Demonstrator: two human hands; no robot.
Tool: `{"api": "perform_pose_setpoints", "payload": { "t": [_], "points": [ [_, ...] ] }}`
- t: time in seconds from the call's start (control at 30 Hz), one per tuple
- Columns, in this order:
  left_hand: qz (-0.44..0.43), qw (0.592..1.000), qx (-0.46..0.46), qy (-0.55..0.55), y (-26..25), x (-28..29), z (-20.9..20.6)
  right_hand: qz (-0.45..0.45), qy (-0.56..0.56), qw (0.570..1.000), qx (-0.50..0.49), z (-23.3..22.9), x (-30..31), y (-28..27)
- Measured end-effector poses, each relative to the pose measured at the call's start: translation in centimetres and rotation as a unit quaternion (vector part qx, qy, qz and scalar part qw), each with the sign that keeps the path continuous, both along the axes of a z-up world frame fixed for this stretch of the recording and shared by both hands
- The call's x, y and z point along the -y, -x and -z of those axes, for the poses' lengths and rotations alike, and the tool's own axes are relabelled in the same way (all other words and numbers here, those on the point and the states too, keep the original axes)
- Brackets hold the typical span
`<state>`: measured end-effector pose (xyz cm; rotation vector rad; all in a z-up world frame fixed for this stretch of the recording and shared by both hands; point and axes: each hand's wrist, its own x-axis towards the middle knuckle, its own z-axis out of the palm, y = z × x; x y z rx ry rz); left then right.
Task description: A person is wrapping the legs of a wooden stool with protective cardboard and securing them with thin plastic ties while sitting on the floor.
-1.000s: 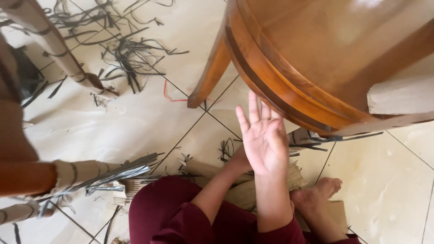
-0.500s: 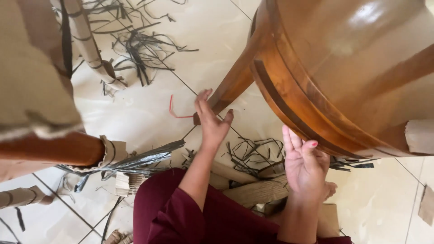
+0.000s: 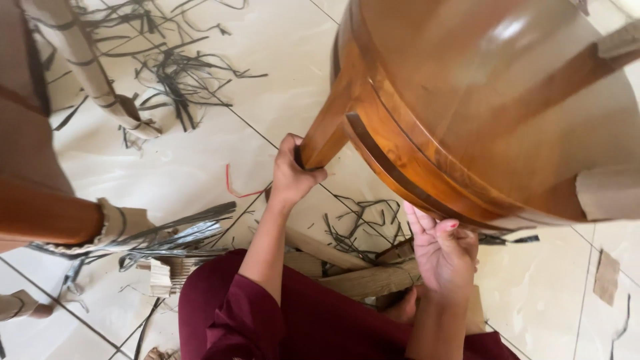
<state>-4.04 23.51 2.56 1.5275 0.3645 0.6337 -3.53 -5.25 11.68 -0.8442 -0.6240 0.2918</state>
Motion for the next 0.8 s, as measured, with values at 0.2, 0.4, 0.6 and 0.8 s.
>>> {"api": "perform_pose_setpoints", "payload": {
  "t": [0.2,0.4,0.6,0.8],
  "points": [
    [-0.072,0.997,-0.016,0.026,1.7,1.2,1.4,0.077,0.045,0.996,-0.024,2.2,3.3,-3.0],
    [-0.149,0.988,-0.001,0.03,4.6,3.0,0.8,0.053,0.048,0.997,-0.031,4.4,5.4,-5.6],
    [-0.175,0.983,0.05,0.036,6.1,4.6,0.1,0.06,0.061,0.996,-0.02,4.4,5.9,-7.2],
    [-0.202,0.976,0.067,0.045,6.3,7.0,-0.5,0.057,0.043,0.997,0.004,5.1,7.5,-11.0]
  ]
}}
